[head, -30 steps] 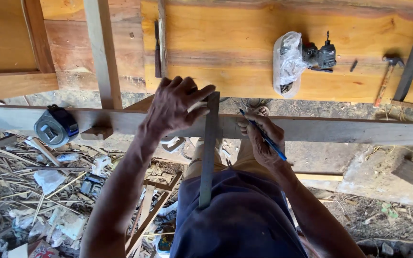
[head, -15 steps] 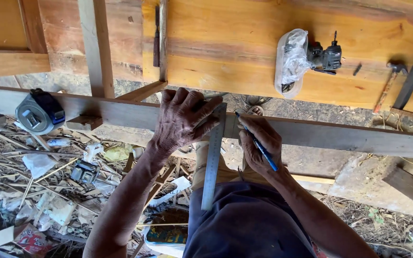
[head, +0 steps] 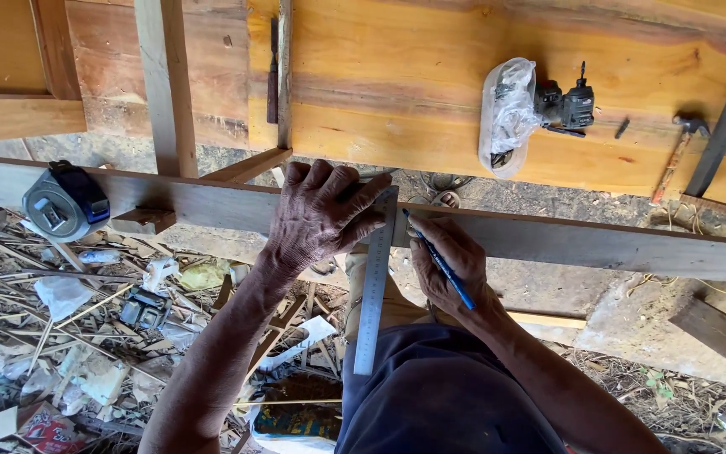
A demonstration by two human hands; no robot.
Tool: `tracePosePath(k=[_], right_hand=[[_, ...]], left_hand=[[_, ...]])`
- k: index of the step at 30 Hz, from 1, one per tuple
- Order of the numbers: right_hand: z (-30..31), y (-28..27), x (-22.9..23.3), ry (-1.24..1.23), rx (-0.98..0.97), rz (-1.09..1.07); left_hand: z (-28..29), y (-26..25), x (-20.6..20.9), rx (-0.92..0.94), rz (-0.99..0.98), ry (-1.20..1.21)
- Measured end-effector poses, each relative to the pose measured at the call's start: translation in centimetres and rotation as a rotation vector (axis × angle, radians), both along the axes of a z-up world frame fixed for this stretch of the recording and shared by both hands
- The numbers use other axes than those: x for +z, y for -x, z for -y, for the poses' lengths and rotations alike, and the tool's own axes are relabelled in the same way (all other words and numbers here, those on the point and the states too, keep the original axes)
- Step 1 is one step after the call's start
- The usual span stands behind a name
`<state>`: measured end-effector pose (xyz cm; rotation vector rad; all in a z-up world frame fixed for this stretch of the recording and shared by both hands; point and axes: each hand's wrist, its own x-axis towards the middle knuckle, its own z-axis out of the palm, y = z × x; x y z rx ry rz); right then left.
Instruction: Marking measurements and lines on a wooden beam using a metal square and a pen for construction.
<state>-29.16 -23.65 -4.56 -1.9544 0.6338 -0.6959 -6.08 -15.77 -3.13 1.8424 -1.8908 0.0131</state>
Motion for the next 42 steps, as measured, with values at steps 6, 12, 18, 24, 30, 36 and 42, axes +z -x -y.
tracePosePath(k=[6,12,18,24,30,36,42], right_hand=[[-0.1,-0.1,-0.1,0.011,0.001,-0.008],[-0.3,-0.3,-0.2,0.001,-0.003,-0.009],[-0.6,-0.5,0.1,0.074,0.023,-0.116],[-2.9,0.6,1.5,0.101,0.113,-0.216],[-2.2,0.8,0.2,0.114,0.137,-0.261],[-2.4,0.7,8.4,-0.642,-0.192,-0.437],[5.5,12.4,8.2,0.038,-0.302,-0.132]], left_hand=[[0.0,0.0,-0.2,0.001,0.003,-0.001],[-0.1,-0.1,-0.3,-0.003,0.006,-0.003],[0.0,-0.1,-0.5,-0.012,0.007,-0.005],[0.0,-0.2,-0.2,-0.009,0.011,-0.01],[-0.1,0.0,-0.4,-0.004,0.004,-0.007],[-0.1,-0.3,-1.0,-0.018,0.069,0.003],[-2.9,-9.6,5.3,0.342,-0.258,0.254]])
